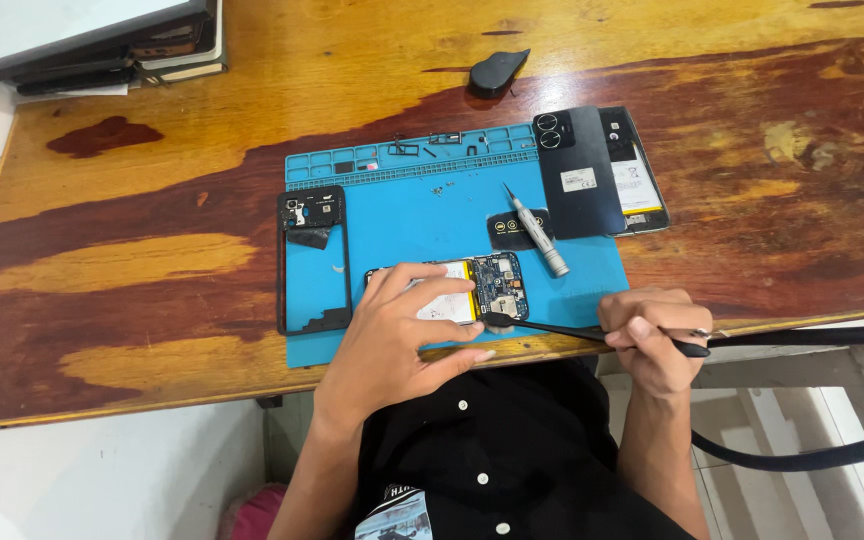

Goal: The person pries open the back of a smartphone by hand, separates the back cover, and places the phone body on a blue repair mat. They then use a black pry tool to lift and work around the internal battery and board area of the opened phone, with a screwdriver and other phone parts on the mat.

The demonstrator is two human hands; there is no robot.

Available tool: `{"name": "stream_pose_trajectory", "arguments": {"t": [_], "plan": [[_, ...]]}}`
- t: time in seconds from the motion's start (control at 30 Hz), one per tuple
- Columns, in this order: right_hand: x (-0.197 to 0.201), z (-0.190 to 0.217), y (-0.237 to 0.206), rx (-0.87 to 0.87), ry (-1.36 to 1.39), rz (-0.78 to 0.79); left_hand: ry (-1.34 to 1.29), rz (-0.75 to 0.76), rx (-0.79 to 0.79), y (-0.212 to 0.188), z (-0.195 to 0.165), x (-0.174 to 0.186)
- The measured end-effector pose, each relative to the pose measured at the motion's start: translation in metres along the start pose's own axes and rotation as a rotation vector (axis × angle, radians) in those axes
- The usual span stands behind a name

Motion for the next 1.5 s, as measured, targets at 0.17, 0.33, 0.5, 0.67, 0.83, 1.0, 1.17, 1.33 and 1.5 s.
{"name": "stream_pose_trajectory", "arguments": {"t": [0.17, 0.33, 0.5, 0.67, 0.83, 1.0, 1.17, 1.33, 1.5], "plan": [[0.003, -0.001, -0.003, -0.01, 0.012, -0.064, -0.001, -0.003, 0.0, 0.0, -0.001, -0.001], [0.006, -0.002, -0.005, 0.009, 0.033, -0.042, 0.005, 0.002, 0.001, 0.0, -0.001, -0.002], [0.01, -0.005, -0.009, -0.015, 0.024, -0.193, 0.001, 0.005, -0.013, 0.0, -0.002, -0.001], [0.005, -0.004, -0.007, -0.044, -0.088, -0.178, 0.019, 0.004, -0.049, 0.001, -0.003, -0.002], [0.0, 0.0, -0.001, -0.006, -0.143, -0.15, 0.035, -0.019, -0.04, 0.0, -0.003, -0.003], [-0.011, 0.008, 0.002, 0.026, -0.289, -0.114, 0.054, -0.045, -0.041, 0.001, -0.004, -0.003], [-0.021, 0.016, 0.007, 0.069, -0.421, -0.087, 0.064, -0.061, -0.046, 0.002, -0.006, -0.004], [-0.024, 0.02, 0.012, 0.103, -0.397, 0.002, 0.067, -0.066, -0.041, 0.002, -0.005, -0.005], [-0.028, 0.027, 0.014, 0.127, -0.341, 0.045, 0.064, -0.063, -0.038, 0.002, -0.005, -0.004]]}}
Point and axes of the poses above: each hand's wrist, its own y-axis towards the middle knuckle, its own x-axis out of the back of the hand, z = x × y, the point moved 4 cm from there along y, towards the middle knuckle, and after that the axes turned 3 degrees about -x, right-handed, at the moved point
